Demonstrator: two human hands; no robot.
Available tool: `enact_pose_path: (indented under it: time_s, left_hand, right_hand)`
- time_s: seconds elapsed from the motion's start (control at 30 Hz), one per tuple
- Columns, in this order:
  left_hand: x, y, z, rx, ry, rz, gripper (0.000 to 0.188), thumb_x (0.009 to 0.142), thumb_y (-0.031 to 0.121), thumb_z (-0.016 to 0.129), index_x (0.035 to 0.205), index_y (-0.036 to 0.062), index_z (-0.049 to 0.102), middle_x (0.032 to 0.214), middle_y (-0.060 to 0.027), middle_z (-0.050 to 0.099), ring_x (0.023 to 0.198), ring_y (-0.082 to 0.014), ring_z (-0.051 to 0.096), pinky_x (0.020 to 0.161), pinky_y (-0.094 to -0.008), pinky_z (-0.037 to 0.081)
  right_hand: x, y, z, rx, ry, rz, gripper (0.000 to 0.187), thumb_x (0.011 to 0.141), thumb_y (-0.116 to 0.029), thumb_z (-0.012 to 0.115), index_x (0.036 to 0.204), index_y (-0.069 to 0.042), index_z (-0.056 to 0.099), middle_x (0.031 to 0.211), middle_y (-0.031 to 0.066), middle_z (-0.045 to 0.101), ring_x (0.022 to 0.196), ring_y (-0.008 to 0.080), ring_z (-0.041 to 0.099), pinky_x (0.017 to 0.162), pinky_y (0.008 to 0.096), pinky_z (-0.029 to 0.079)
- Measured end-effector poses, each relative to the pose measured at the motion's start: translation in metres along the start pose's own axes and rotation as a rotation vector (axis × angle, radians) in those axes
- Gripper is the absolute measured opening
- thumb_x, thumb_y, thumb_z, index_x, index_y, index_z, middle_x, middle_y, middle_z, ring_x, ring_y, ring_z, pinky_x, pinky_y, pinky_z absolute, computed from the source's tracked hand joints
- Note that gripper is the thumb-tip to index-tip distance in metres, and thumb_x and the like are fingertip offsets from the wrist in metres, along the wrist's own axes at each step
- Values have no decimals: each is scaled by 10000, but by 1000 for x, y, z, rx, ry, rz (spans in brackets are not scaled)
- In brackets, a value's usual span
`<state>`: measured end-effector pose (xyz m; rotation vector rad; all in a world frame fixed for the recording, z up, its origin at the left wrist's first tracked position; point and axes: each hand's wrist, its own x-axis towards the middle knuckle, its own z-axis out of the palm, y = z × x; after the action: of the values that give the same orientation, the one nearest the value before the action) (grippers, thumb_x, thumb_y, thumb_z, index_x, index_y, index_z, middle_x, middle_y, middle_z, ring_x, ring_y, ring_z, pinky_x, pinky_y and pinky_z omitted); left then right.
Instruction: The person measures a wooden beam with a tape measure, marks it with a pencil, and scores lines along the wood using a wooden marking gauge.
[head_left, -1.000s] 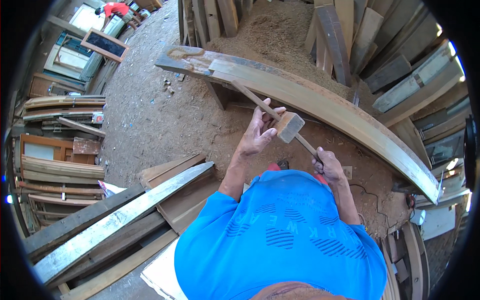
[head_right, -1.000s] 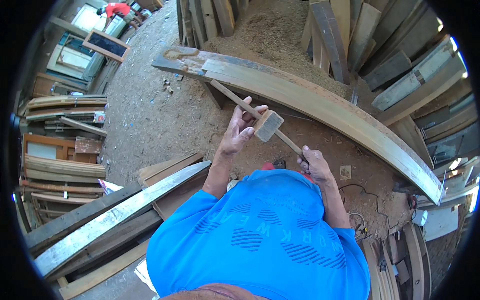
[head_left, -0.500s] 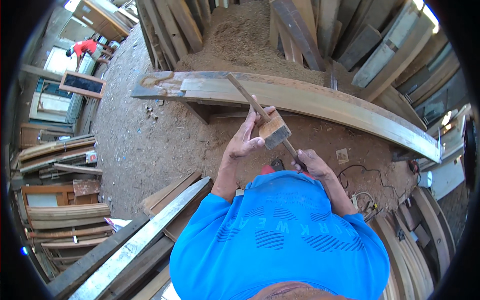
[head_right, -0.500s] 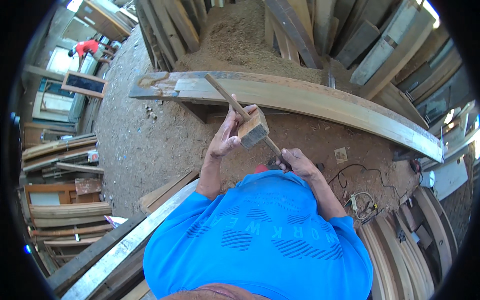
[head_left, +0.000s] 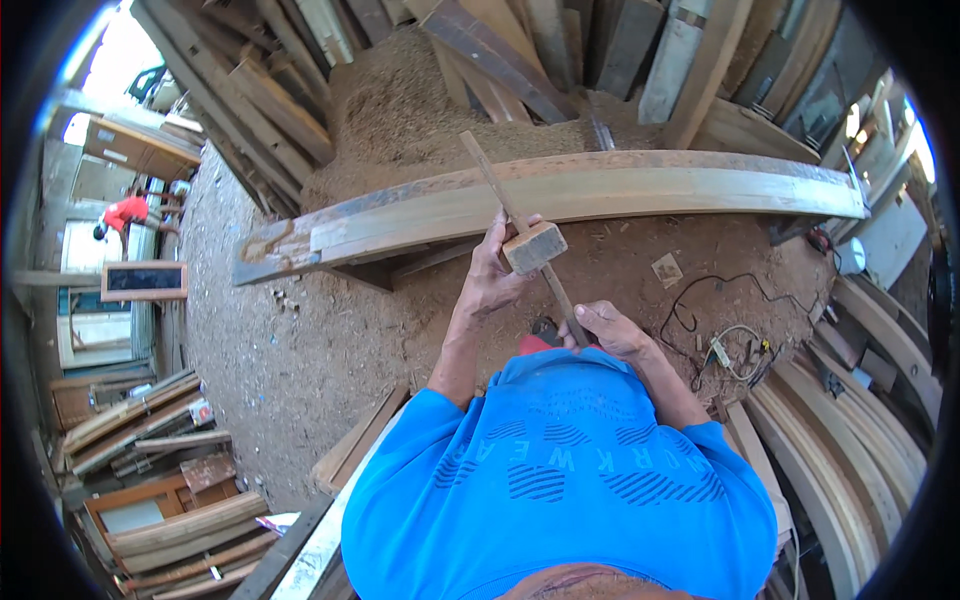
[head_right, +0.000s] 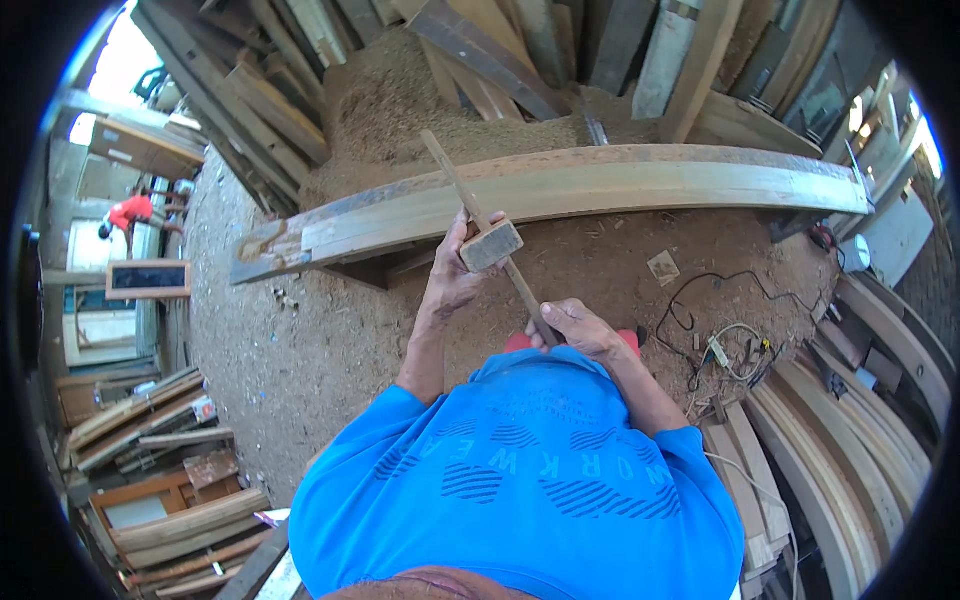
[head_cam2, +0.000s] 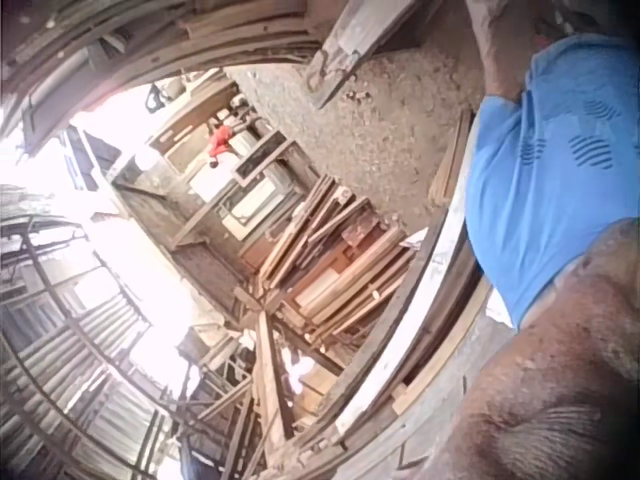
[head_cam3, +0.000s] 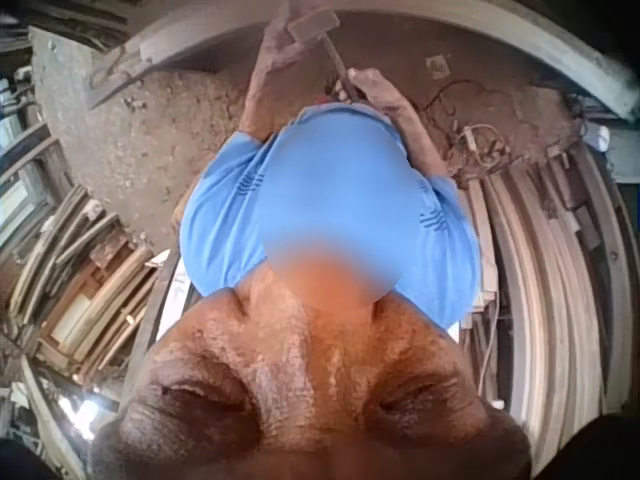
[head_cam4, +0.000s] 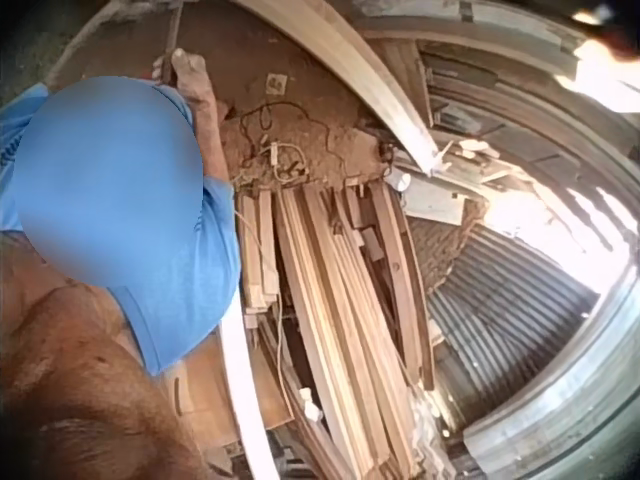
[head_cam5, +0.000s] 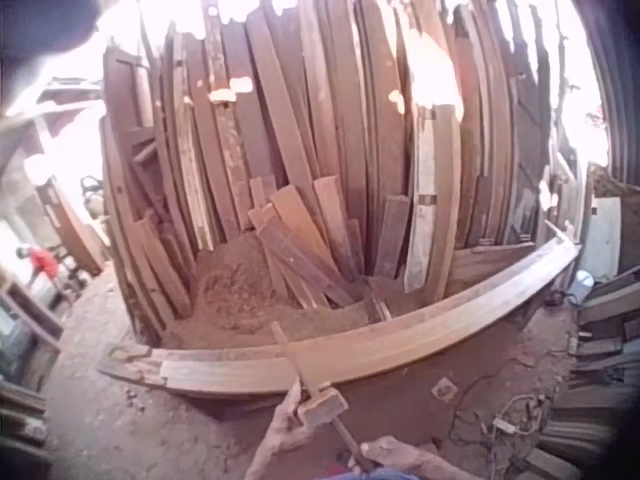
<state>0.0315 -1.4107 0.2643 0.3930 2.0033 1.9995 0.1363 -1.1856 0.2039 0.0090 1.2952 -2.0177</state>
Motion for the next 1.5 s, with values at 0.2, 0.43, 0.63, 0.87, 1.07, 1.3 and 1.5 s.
enact_pose_path:
  time_s: [0.2, 0.43, 0.63, 0.87, 1.07, 1.3, 1.5]
  left_hand:
    - [37, -27, 50, 137, -302, 150, 993, 784, 74, 786, 1575, 95, 186, 1362, -82, 556, 1197, -201, 572, 1042, -344, 458]
    - [82, -14, 138, 363, -488, 210, 877, 726, 119, 789, 1498, 38, 382, 1271, -131, 623, 1146, -240, 577, 1039, -371, 432]
    - [123, -26, 183, -157, -469, -160, 931, 718, 541, 838, 1342, -69, 514, 1095, -109, 682, 988, -180, 656, 868, -341, 529]
    - [163, -50, 260, -712, -427, -488, 1049, 752, 766, 638, 1333, -92, 479, 930, -121, 644, 830, -227, 663, 751, -385, 567]
    - [226, -63, 305, -751, -619, -560, 770, 895, 593, 605, 1383, 12, 472, 1107, -142, 617, 956, -234, 647, 850, -456, 575]
    - [299, -82, 326, -624, -679, -691, 478, 1026, 386, 462, 1405, 95, 463, 1252, -128, 583, 1077, -281, 618, 907, -510, 573]
    - [352, -129, 354, -435, -771, -737, 524, 1040, 469, 377, 1405, 104, 473, 1266, -104, 585, 1028, -274, 633, 760, -493, 608]
  right_hand:
    - [-16, -26, -42, 386, 51, -284, 776, 965, -642, 438, 1481, -68, 363, 1227, 123, 637, 1071, 215, 638, 889, 396, 522]
    - [-56, -71, -91, 532, 110, -482, 752, 970, -583, 493, 1515, -97, 312, 1388, 69, 520, 1238, 196, 547, 976, 411, 496]
    - [-114, -92, -154, 403, 4, -312, 696, 992, -531, 497, 1489, -69, 339, 1282, 134, 596, 956, 174, 689, 692, 284, 579]
    - [-177, -89, -246, 792, 400, -592, 416, 1042, -360, 483, 1310, -45, 527, 923, 127, 710, 633, 120, 660, 578, 247, 548]
    - [-190, -78, -285, 724, 557, -589, 244, 1004, -212, 580, 1143, -16, 619, 920, 96, 700, 737, 112, 671, 678, 281, 580]
    - [-188, -81, -307, 559, 866, -578, 179, 987, -167, 595, 1063, -8, 630, 923, 66, 692, 739, 101, 665, 705, 273, 583]
    - [-174, -88, -318, 271, 1192, -455, 180, 932, -180, 627, 975, -8, 656, 818, 41, 671, 661, 78, 608, 571, 225, 488]
